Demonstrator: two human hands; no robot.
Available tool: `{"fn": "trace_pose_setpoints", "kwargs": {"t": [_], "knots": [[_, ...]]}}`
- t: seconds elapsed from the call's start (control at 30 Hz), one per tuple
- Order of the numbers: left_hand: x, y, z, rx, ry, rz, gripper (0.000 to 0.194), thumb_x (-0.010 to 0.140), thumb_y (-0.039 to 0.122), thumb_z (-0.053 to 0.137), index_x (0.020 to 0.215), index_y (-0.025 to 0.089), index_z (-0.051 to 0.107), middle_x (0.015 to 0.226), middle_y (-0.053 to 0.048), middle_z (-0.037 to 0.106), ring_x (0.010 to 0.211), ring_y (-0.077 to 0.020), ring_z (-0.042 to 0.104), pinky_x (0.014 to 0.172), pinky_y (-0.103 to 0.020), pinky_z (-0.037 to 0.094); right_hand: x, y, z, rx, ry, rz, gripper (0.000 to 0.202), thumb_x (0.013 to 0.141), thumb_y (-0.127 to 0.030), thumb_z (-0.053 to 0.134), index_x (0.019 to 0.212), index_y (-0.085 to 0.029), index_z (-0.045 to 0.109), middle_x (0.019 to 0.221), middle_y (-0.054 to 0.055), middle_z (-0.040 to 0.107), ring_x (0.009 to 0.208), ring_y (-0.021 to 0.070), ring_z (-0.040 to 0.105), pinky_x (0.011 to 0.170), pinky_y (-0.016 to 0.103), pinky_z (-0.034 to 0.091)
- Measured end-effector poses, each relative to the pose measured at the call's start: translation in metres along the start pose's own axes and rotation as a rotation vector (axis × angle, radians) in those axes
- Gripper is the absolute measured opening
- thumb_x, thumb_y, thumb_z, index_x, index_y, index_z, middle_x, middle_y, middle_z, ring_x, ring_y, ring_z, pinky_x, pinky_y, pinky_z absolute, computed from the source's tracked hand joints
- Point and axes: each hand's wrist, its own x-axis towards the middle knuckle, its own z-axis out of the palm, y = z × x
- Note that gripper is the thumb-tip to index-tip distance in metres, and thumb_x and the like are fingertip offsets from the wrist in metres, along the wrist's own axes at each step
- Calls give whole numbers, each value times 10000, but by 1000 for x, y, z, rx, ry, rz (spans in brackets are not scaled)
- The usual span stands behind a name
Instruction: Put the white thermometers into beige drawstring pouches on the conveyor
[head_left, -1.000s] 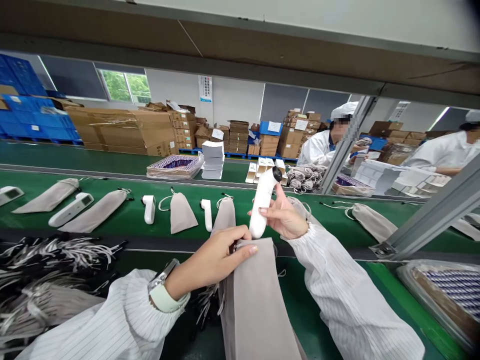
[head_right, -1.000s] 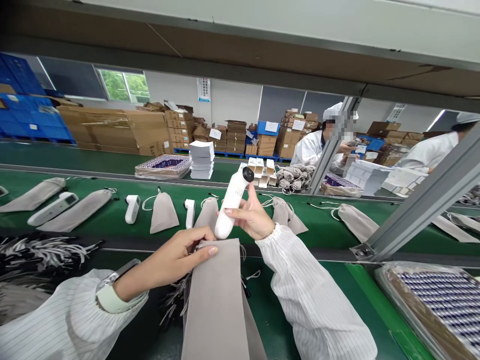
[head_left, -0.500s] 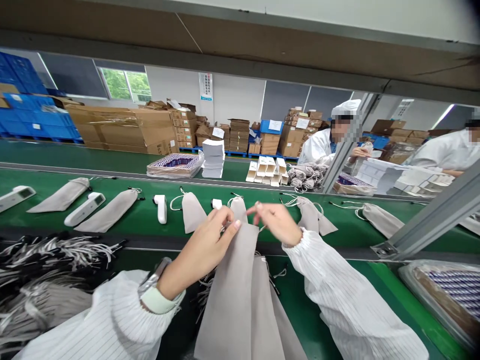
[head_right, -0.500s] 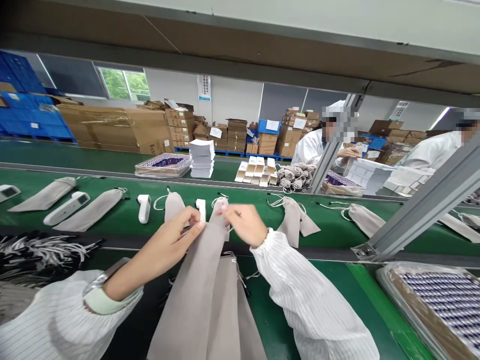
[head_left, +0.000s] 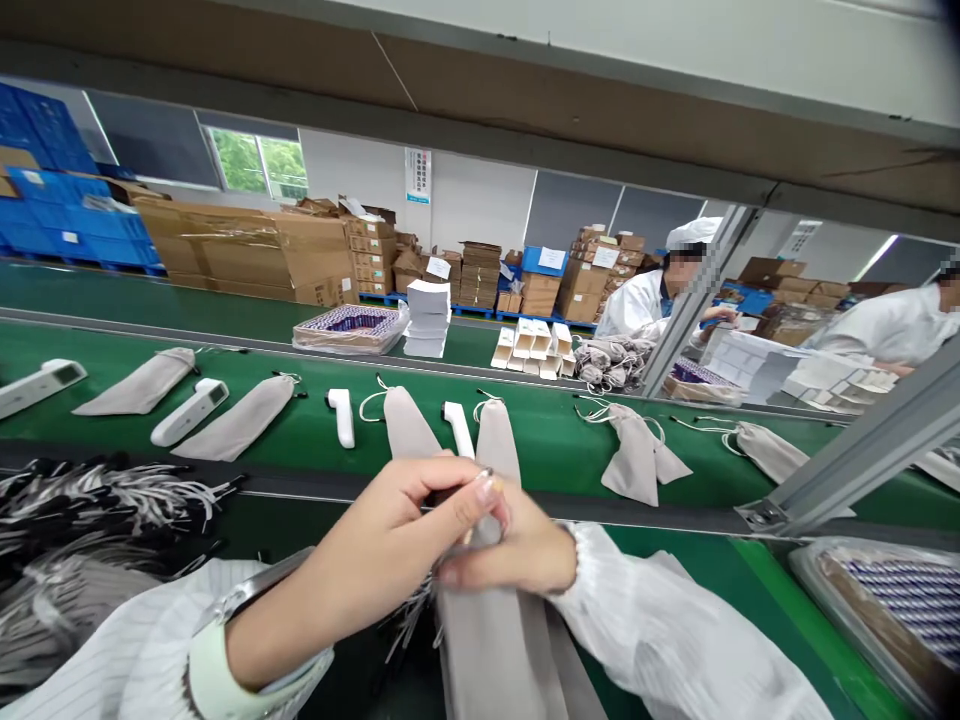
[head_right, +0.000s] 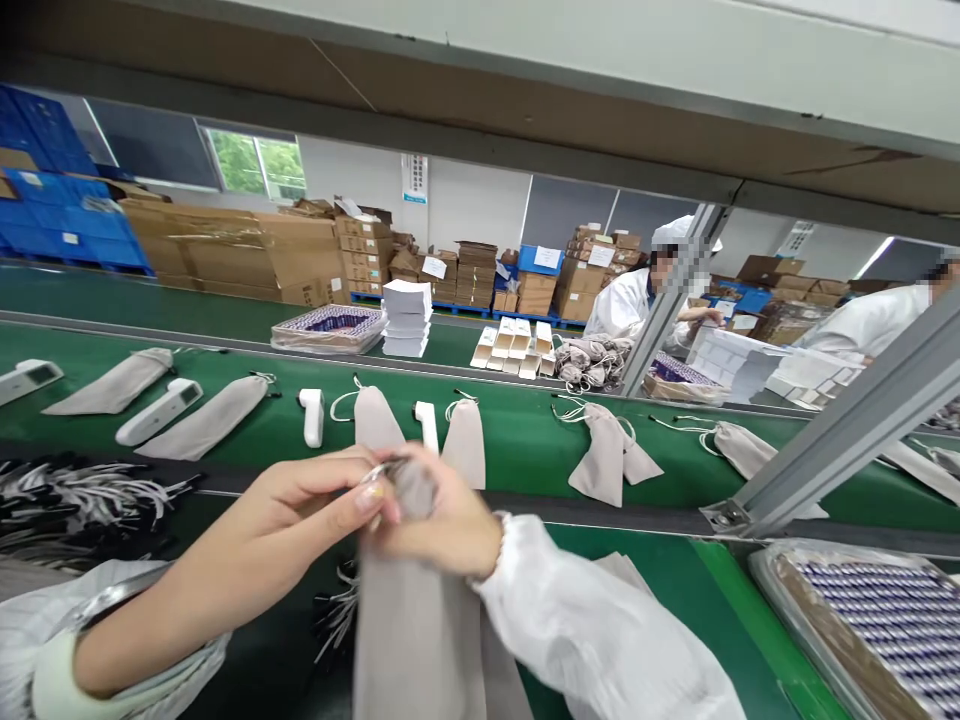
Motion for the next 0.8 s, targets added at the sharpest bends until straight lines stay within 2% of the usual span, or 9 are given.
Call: {"fn": "trace_pose_setpoints", "kwargs": {"t": [0.07, 0.17, 0.23, 0.3, 0.37, 0.5, 0.63, 0.7, 0.8], "knots": [[2, -6, 2, 145, 69, 60, 241, 816, 348, 430, 717, 206, 597, 754, 4, 578, 710, -141, 511, 630, -231, 383, 1, -3, -19, -161, 301, -38, 429, 601, -257, 623, 1002, -195, 483, 746, -6, 545, 659, 120, 513, 648, 270, 428], [4, -25, 9, 445, 48, 106, 169, 787, 320, 479, 832, 233, 616, 827, -6, 595, 800, -181, 522, 723, -285, 380, 3, 2, -87, -614, 978, -62, 360, 602, -292, 575, 928, -163, 494, 803, 44, 552, 726, 176, 522, 714, 314, 415], [5, -42, 17, 610, -104, 53, 157, 763, 292, 505, 835, 218, 623, 817, -26, 599, 806, -211, 529, 707, -313, 384, 1, 14, -131, -921, 1187, 202, 383, 616, -332, 538, 948, -144, 499, 839, 87, 558, 788, 229, 521, 737, 349, 398], [5, -54, 26, 708, -197, -21, 136, 754, 252, 511, 812, 190, 616, 805, -45, 590, 786, -225, 533, 644, -309, 392, -6, 32, -159, -1136, 1176, 545, 480, 637, -356, 518, 1053, -121, 466, 861, 125, 563, 818, 272, 526, 725, 376, 386], [3, -59, 32, 772, -209, -71, 128, 767, 191, 479, 804, 175, 601, 816, -55, 577, 782, -222, 530, 611, -300, 391, -13, 50, -168, -1235, 1112, 737, 563, 649, -341, 524, 1144, -97, 413, 935, 170, 549, 874, 308, 514, 726, 399, 372], [1, -49, 42, 924, -220, -47, 174, 771, 91, 410, 726, 161, 564, 814, -66, 564, 754, -216, 505, 591, -307, 383, -10, 74, -146, -1460, 872, 572, 547, 698, -299, 509, 1203, -124, 391, 1143, 198, 449, 1031, 336, 420, 799, 441, 328], [2, -50, 46, 1006, -223, 68, 186, 750, 45, 395, 697, 161, 530, 761, -65, 556, 747, -216, 471, 638, -333, 366, 13, 94, -109, -1349, 472, 328, 395, 777, -366, 419, 1108, -159, 477, 938, 117, 561, 909, 237, 507, 784, 350, 377], [3, -56, 44, 957, -215, 108, 170, 765, 68, 396, 692, 167, 513, 732, -52, 548, 716, -199, 456, 652, -329, 352, 22, 106, -100, -1169, 468, 381, 453, 696, -414, 530, 1068, -157, 500, 902, 113, 565, 881, 250, 519, 769, 359, 387], [7, -61, 34, 780, -241, 99, 172, 799, 139, 398, 651, 178, 477, 667, -17, 525, 682, -173, 435, 638, -298, 334, 27, 119, -104, -778, 579, 485, 538, 526, -295, 689, 1022, -167, 525, 901, 105, 564, 897, 271, 514, 770, 378, 389]]}}
